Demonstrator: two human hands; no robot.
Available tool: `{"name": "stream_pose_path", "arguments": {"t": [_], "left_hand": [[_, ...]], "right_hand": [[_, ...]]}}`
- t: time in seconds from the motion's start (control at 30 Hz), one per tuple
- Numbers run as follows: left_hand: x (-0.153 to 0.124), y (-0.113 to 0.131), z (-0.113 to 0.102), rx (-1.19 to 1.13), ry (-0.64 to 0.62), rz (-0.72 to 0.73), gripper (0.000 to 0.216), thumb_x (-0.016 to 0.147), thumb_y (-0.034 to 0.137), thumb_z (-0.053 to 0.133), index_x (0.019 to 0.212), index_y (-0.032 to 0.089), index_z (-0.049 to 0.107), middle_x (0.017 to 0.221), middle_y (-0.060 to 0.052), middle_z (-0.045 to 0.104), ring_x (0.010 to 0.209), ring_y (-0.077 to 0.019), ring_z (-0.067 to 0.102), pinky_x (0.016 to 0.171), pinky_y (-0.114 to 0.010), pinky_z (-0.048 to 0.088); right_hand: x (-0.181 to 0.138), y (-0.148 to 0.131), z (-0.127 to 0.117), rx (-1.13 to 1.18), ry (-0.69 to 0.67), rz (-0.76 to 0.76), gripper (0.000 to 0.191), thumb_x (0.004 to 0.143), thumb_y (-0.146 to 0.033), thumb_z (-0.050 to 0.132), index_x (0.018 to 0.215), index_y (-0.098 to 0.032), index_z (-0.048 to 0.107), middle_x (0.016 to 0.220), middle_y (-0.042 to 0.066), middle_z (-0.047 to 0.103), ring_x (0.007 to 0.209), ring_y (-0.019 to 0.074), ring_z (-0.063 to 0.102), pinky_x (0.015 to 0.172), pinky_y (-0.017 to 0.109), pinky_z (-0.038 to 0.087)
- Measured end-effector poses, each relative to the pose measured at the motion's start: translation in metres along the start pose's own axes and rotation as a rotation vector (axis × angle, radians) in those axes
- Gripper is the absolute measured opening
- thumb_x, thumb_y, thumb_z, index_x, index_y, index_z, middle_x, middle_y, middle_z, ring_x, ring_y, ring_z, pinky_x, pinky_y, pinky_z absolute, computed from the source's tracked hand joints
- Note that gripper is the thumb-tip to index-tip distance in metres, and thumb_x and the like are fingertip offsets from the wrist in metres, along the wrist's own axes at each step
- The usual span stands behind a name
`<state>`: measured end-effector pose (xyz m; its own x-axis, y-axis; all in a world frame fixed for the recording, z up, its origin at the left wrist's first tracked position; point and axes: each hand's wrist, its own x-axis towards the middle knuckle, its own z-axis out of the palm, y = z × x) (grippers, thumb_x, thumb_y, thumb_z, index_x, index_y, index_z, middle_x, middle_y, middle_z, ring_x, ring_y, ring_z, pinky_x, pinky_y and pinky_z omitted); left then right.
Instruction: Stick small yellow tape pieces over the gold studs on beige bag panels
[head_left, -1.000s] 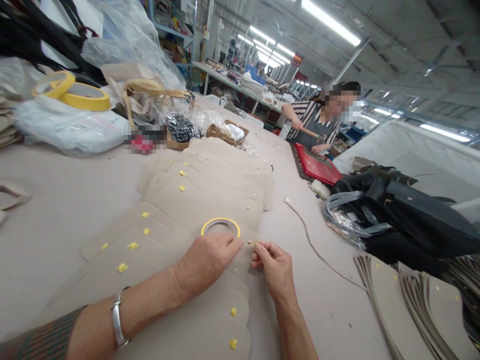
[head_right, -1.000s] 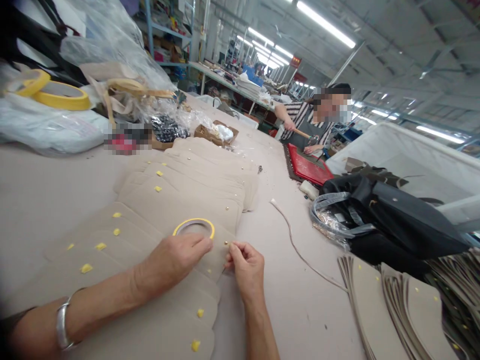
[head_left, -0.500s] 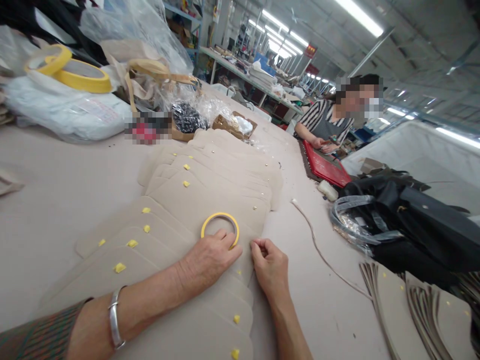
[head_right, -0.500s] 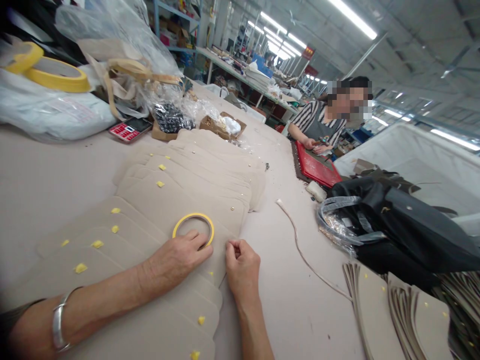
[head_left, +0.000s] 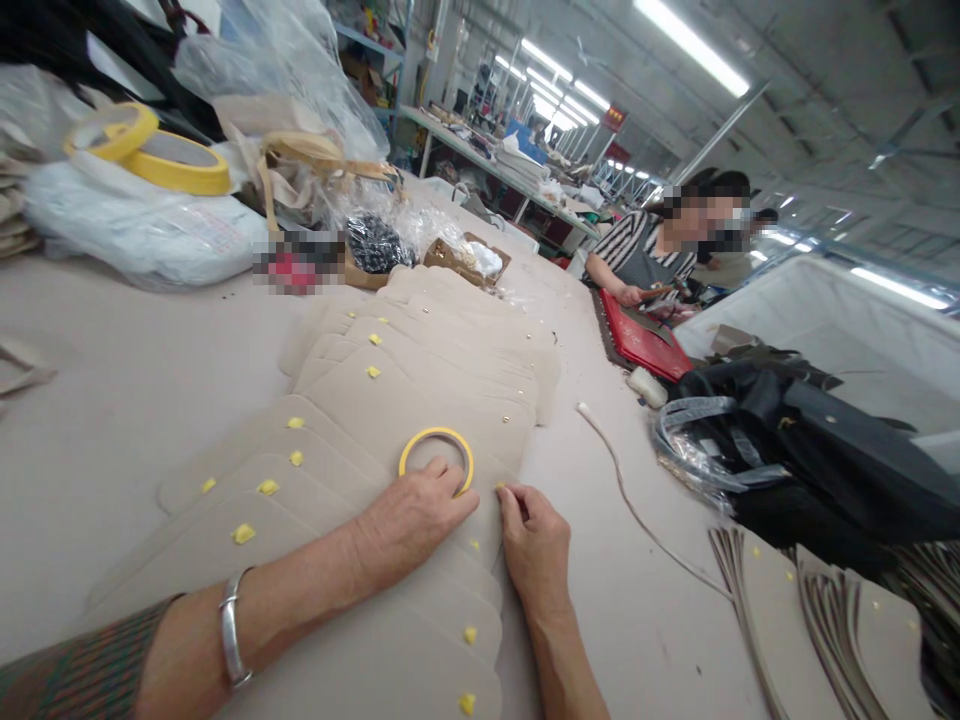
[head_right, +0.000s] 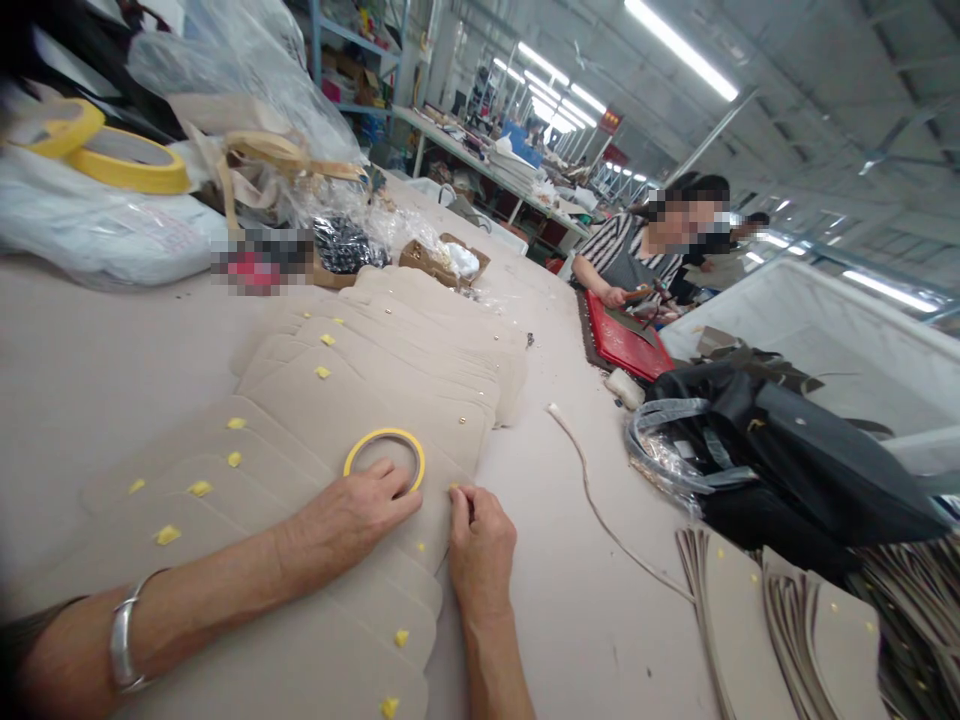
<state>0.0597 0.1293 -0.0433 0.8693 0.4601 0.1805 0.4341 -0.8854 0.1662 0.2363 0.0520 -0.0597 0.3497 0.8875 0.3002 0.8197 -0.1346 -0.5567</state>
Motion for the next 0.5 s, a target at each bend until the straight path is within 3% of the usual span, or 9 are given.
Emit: {"name": "stream_pose_path", "arguments": {"t": [0.23, 0.4, 0.5], "left_hand": [[0.016, -0.032, -0.027, 0.157, 0.117, -0.132, 0.012, 0.092, 0.011, 0.046, 0.094, 0.016, 0.057, 0.091, -0.009, 0.062, 0.088, -0.0246, 0.054, 0.073, -0.035, 0.045], [0.023, -0.051, -0.031, 0.237, 0.086, -0.123, 0.014, 0.092, 0.010, 0.045, 0.095, 0.014, 0.058, 0.094, -0.010, 0.062, 0.088, -0.0240, 0.054, 0.077, -0.036, 0.044], [0.013, -0.048, -0.035, 0.284, 0.084, -0.122, 0.019, 0.094, 0.008, 0.040, 0.096, 0.014, 0.058, 0.092, -0.008, 0.061, 0.088, -0.0234, 0.053, 0.080, -0.036, 0.043]], "right_hand": [[0.015, -0.008, -0.010, 0.001, -0.136, 0.047, 0.022, 0.090, -0.031, 0.052, 0.078, -0.021, 0.066, 0.064, -0.002, 0.067, 0.056, 0.0139, 0.060, 0.057, 0.023, 0.042], [0.028, -0.008, -0.013, -0.044, -0.069, -0.214, 0.026, 0.094, -0.020, 0.042, 0.107, -0.017, 0.064, 0.099, 0.009, 0.069, 0.091, 0.0211, 0.063, 0.083, 0.033, 0.048], [0.031, -0.012, -0.003, -0.077, -0.103, -0.323, 0.035, 0.095, -0.012, 0.032, 0.115, -0.013, 0.061, 0.105, 0.012, 0.068, 0.097, 0.0241, 0.059, 0.088, 0.037, 0.047]]}}
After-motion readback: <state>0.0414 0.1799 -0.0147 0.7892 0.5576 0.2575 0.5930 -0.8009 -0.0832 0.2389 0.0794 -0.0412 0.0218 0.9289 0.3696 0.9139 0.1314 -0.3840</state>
